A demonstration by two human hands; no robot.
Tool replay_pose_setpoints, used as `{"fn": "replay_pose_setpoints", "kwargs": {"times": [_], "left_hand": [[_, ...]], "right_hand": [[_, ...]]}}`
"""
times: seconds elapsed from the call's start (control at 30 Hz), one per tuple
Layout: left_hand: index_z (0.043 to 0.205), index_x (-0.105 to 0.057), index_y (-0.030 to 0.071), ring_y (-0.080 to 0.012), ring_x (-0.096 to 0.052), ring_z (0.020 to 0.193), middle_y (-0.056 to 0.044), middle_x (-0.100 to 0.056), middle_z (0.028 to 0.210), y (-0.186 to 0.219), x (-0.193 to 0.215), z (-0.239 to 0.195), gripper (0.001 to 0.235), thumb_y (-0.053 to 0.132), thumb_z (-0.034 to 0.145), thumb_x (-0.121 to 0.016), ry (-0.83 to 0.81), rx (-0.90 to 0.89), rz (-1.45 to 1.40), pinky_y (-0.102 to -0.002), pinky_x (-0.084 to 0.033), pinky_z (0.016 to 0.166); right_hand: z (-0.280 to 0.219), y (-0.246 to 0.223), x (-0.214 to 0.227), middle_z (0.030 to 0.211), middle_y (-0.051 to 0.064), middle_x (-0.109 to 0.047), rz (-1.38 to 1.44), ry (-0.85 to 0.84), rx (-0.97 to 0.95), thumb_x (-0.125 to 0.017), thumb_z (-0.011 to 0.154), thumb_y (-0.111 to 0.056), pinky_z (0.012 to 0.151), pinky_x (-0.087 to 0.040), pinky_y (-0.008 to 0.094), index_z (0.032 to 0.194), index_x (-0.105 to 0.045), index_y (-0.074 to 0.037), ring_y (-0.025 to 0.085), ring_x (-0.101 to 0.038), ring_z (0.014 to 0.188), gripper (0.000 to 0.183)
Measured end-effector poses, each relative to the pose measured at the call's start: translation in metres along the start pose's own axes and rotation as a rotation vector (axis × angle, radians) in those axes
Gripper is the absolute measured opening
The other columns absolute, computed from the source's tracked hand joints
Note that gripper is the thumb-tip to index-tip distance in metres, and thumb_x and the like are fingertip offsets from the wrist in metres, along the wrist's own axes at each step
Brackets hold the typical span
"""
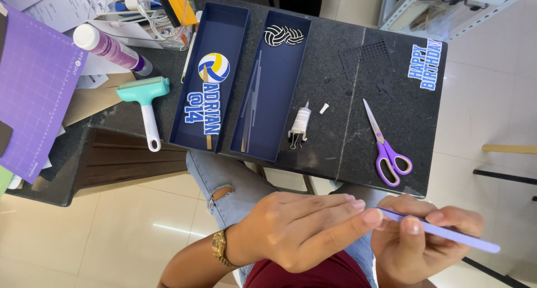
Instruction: Cutting purple paper strips with scissors and gluing them onto a personalized blue box as part of a handcraft project.
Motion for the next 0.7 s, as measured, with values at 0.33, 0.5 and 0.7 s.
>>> {"fn": "replay_pose_setpoints", "kwargs": {"times": [0.33,0.5,0.7], "left_hand": [[0.132,-0.060,-0.005,-0.0229,-0.084,0.102,-0.013,-0.081,0.113,0.000,-0.001,-0.003,0.021,0.002,0.113,-0.058,0.009,0.055,-0.021,-0.031,-0.070,0.083],[0.132,-0.060,-0.006,-0.0233,-0.084,0.102,-0.013,-0.080,0.113,-0.001,-0.002,-0.003,0.021,0.003,0.112,-0.062,0.006,0.057,-0.022,-0.033,-0.071,0.086],[0.131,-0.059,-0.007,-0.0261,-0.083,0.102,-0.015,-0.079,0.113,-0.001,-0.003,-0.006,0.020,0.000,0.112,-0.057,0.004,0.070,-0.068,-0.034,-0.071,0.086]], "right_hand": [[0.000,0.000,-0.008,0.055,0.017,-0.044,-0.088,0.014,0.164,-0.053,0.098,-0.015,0.046,-0.046,0.035,0.106,-0.028,-0.013,0.026,-0.048,0.040,0.026],[0.000,0.004,-0.007,0.055,0.013,-0.039,-0.061,0.016,0.166,-0.054,0.098,-0.013,0.045,-0.045,0.034,0.105,-0.028,-0.014,0.023,-0.046,0.039,0.027],[0.004,-0.005,-0.014,0.052,0.016,-0.038,-0.097,-0.004,0.169,-0.049,0.099,-0.016,0.042,-0.042,0.033,0.106,-0.025,-0.014,0.024,-0.045,0.036,0.025]]}}
Point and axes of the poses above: each hand's wrist, its own z-axis towards the middle knuckle, its own x-axis out of the back of the hand, y = z × x, the point moved 2 cm from there along z, towards the middle knuckle
